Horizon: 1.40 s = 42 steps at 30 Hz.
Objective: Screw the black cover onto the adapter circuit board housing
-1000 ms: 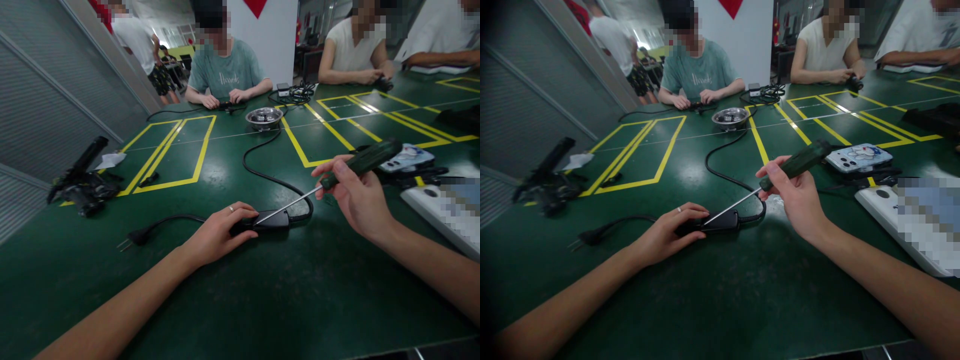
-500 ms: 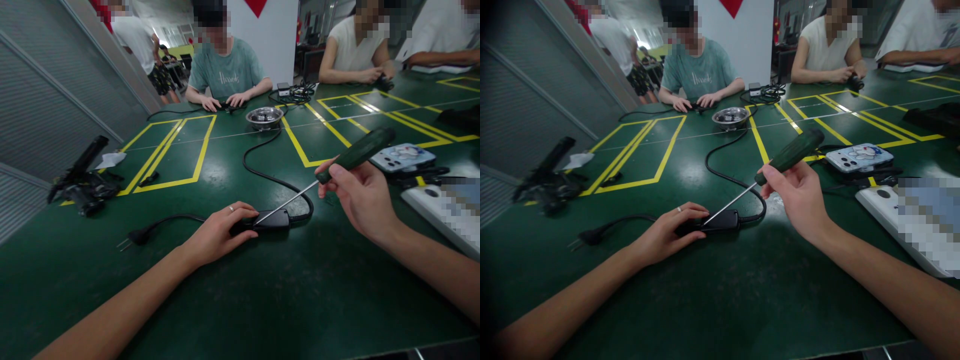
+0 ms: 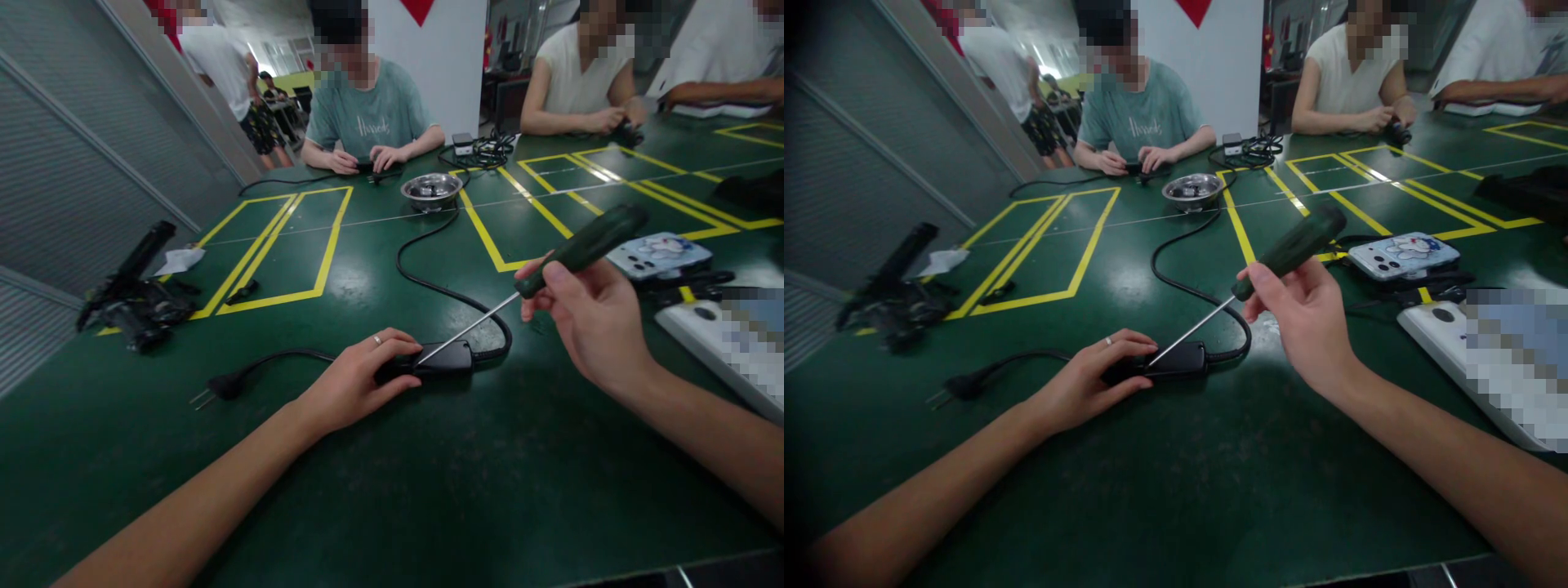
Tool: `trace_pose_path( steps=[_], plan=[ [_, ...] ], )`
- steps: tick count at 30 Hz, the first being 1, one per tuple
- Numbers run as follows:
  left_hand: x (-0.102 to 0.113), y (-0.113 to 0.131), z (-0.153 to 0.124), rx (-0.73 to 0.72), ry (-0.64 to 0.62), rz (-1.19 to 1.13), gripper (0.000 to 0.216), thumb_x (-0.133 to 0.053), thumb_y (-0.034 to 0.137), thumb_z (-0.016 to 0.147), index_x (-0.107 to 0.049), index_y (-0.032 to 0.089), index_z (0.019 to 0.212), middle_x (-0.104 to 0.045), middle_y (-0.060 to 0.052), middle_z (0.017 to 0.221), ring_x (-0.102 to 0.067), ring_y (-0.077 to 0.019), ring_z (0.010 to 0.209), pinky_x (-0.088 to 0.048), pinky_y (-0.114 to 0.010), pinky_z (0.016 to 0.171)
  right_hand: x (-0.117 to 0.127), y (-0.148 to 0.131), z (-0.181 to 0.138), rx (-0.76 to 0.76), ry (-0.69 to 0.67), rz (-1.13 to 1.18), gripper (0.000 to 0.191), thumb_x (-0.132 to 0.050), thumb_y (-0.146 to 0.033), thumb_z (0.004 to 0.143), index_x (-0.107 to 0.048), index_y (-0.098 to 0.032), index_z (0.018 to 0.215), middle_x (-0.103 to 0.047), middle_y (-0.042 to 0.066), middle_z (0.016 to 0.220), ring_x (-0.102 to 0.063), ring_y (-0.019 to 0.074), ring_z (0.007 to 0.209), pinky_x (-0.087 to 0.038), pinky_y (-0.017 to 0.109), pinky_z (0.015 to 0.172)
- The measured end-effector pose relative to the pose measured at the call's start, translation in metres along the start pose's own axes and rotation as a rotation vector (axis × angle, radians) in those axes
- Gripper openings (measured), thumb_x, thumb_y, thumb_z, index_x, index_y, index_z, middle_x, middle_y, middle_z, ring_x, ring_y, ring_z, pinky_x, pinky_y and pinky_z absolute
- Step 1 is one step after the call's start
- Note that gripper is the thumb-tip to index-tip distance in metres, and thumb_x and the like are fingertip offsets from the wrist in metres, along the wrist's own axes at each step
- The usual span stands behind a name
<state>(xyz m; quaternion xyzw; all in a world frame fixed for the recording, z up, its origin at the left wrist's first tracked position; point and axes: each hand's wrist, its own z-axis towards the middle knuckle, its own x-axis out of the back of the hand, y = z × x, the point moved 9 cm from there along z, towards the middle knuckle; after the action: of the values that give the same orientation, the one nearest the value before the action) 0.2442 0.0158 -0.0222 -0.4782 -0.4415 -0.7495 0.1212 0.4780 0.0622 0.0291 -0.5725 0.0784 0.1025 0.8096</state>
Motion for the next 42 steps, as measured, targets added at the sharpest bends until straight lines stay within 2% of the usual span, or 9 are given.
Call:
trace_pose_path(
  steps=[2, 6, 12, 20, 23, 29, 32, 38, 42],
  plan=[
    [0.001, 0.001, 0.0, -0.002, -0.002, -0.003, 0.036, -0.06, 0.033, 0.092, -0.051, 0.023, 0.125, -0.055, -0.007, 0.126, -0.056, -0.0196, 0.112, -0.048, -0.035, 0.095, 0.001, -0.001, -0.001, -0.006, 0.025, 0.026, 0.021, -0.07, -0.033, 0.081, -0.057, -0.024, 0.096, -0.066, 0.002, 0.091, -0.061, 0.0148, 0.068, -0.053, 0.031, 0.055],
    [0.0, 0.001, 0.001, -0.001, -0.012, -0.004, 0.036, -0.06, 0.033, 0.092, -0.051, 0.023, 0.125, -0.055, -0.008, 0.126, -0.056, -0.0197, 0.112, -0.049, -0.036, 0.095, -0.004, 0.002, -0.001, -0.056, -0.03, 0.09, 0.021, -0.057, -0.034, 0.088, -0.054, -0.025, 0.107, -0.068, 0.002, 0.091, -0.063, 0.0156, 0.067, -0.053, 0.032, 0.057],
    [0.0, 0.001, 0.001, 0.011, -0.011, 0.02, 0.037, -0.06, 0.034, 0.092, -0.051, 0.023, 0.126, -0.055, -0.008, 0.127, -0.057, -0.0197, 0.112, -0.049, -0.035, 0.094, 0.008, 0.003, 0.003, 0.003, 0.088, -0.099, 0.02, -0.067, -0.037, 0.084, -0.055, -0.021, 0.09, -0.064, 0.001, 0.082, -0.061, 0.0128, 0.065, -0.051, 0.027, 0.053],
    [0.001, 0.003, 0.002, 0.027, -0.043, 0.051, 0.036, -0.058, 0.035, 0.093, -0.05, 0.023, 0.126, -0.054, -0.008, 0.128, -0.057, -0.0202, 0.112, -0.05, -0.037, 0.094, 0.026, 0.006, 0.015, -0.067, 0.222, -0.027, 0.024, -0.065, -0.042, 0.084, -0.052, -0.022, 0.087, -0.054, -0.003, 0.07, -0.054, 0.0094, 0.054, -0.046, 0.023, 0.047],
    [0.001, 0.002, 0.001, 0.02, -0.036, 0.054, 0.036, -0.058, 0.035, 0.093, -0.049, 0.023, 0.126, -0.054, -0.008, 0.127, -0.057, -0.0195, 0.112, -0.049, -0.035, 0.095, 0.038, 0.006, 0.025, -0.071, 0.255, -0.093, 0.025, -0.064, -0.044, 0.084, -0.054, -0.022, 0.084, -0.052, -0.004, 0.067, -0.053, 0.0098, 0.052, -0.045, 0.023, 0.045],
    [-0.002, 0.004, 0.0, 0.012, -0.016, 0.096, 0.041, -0.058, 0.037, 0.093, -0.045, 0.024, 0.13, -0.052, -0.009, 0.132, -0.055, -0.0213, 0.116, -0.048, -0.038, 0.098, 0.056, 0.027, 0.047, -0.119, 0.11, -0.581, 0.035, -0.061, -0.054, 0.082, -0.065, -0.019, 0.082, -0.054, -0.001, 0.061, -0.049, 0.0125, 0.05, -0.037, 0.026, 0.044],
    [-0.006, 0.011, 0.004, 0.018, -0.007, 0.134, 0.054, -0.059, 0.042, 0.091, -0.038, 0.024, 0.137, -0.048, -0.01, 0.137, -0.052, -0.0238, 0.122, -0.046, -0.042, 0.103, 0.059, 0.039, 0.054, -0.1, 0.005, -0.901, 0.04, -0.058, -0.053, 0.084, -0.07, -0.016, 0.096, -0.063, 0.003, 0.069, -0.056, 0.0167, 0.059, -0.04, 0.029, 0.052],
    [-0.013, 0.022, 0.01, -0.01, 0.003, 0.165, 0.06, -0.06, 0.046, 0.09, -0.034, 0.024, 0.14, -0.048, -0.011, 0.139, -0.05, -0.0253, 0.125, -0.044, -0.045, 0.106, 0.061, 0.064, 0.062, -0.114, -0.119, -1.376, 0.04, -0.052, -0.036, 0.088, -0.063, -0.011, 0.117, -0.069, 0.013, 0.089, -0.065, 0.0257, 0.083, -0.046, 0.034, 0.071],
    [-0.012, 0.021, 0.01, -0.013, 0.015, 0.169, 0.06, -0.059, 0.045, 0.09, -0.034, 0.024, 0.14, -0.047, -0.012, 0.139, -0.05, -0.0262, 0.125, -0.044, -0.046, 0.105, 0.045, 0.069, 0.059, -0.025, -0.169, -1.615, 0.043, -0.05, -0.035, 0.091, -0.054, -0.012, 0.126, -0.063, 0.018, 0.111, -0.064, 0.0304, 0.094, -0.048, 0.038, 0.075]
  ],
)
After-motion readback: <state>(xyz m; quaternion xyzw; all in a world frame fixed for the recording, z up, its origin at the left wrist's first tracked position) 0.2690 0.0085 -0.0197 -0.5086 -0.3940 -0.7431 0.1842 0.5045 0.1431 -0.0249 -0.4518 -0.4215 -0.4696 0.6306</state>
